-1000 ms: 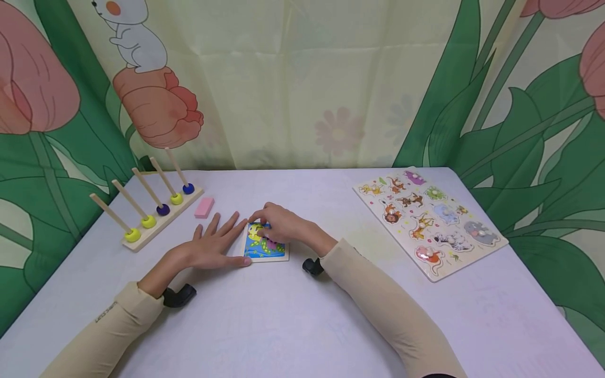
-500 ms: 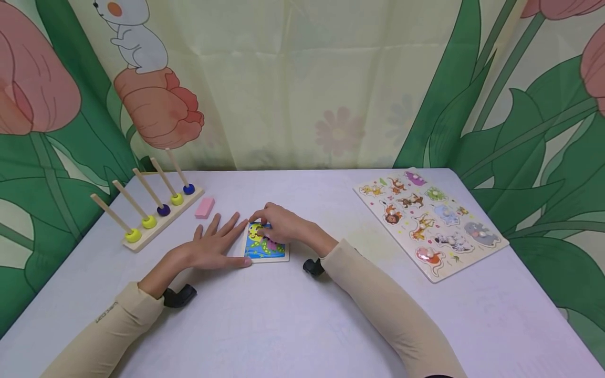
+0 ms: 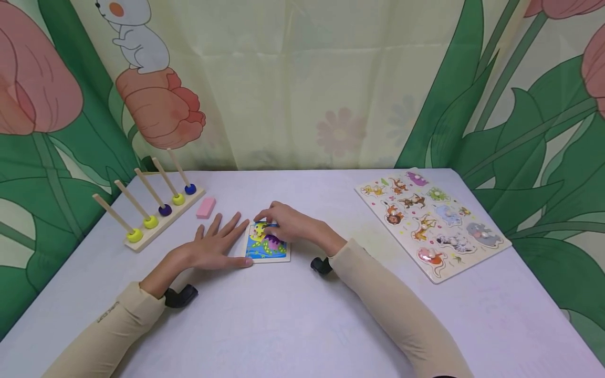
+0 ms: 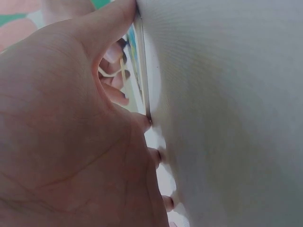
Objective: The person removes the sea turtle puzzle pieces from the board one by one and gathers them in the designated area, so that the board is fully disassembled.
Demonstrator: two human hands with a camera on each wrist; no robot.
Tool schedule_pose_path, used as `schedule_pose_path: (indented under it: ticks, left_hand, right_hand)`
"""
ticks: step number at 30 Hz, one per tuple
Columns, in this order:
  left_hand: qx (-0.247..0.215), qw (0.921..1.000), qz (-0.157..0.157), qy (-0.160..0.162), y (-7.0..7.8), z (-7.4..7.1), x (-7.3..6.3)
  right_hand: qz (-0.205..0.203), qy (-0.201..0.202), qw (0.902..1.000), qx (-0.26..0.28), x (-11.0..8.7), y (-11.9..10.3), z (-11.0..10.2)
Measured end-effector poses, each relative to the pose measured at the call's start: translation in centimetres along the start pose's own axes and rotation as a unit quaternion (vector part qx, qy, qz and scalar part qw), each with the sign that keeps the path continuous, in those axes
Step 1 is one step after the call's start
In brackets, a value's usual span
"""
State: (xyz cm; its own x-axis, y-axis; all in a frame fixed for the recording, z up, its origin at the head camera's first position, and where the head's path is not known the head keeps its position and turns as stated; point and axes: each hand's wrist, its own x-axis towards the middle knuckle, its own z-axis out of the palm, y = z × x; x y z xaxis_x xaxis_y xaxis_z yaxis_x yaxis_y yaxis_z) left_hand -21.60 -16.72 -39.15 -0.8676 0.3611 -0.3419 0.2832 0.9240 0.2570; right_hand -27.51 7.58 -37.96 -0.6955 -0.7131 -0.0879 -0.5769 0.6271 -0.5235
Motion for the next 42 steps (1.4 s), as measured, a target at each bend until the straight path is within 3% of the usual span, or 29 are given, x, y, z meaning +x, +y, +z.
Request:
schedule_pose_path:
  ticks: [8, 16, 31, 42]
  left_hand:
    - [-0.011, 0.9999, 0.002, 0.002, -0.2, 0.2, 0.1]
    - [-0.010, 0.9999, -0.001, -0.001, 0.0, 0.3, 0.2]
    - [-0.015, 0.9999, -0.003, 0.003, 0.0, 0.2, 0.2]
    - [-0.024, 0.9997, -0.002, 0.001, -0.1, 0.1, 0.1]
  right_hand:
    - [-0.010, 0.010, 0.9998, -0.016, -1.1, 0.5, -0.6]
    - [0.011, 0.020, 0.9997, 0.000, -2.5, 2.1, -1.4]
    - [0.020, 0.033, 0.9990, -0.022, -5.9, 4.8, -2.1]
    - [0.032, 0.026, 0.9988, -0.026, -6.8, 6.0, -2.3]
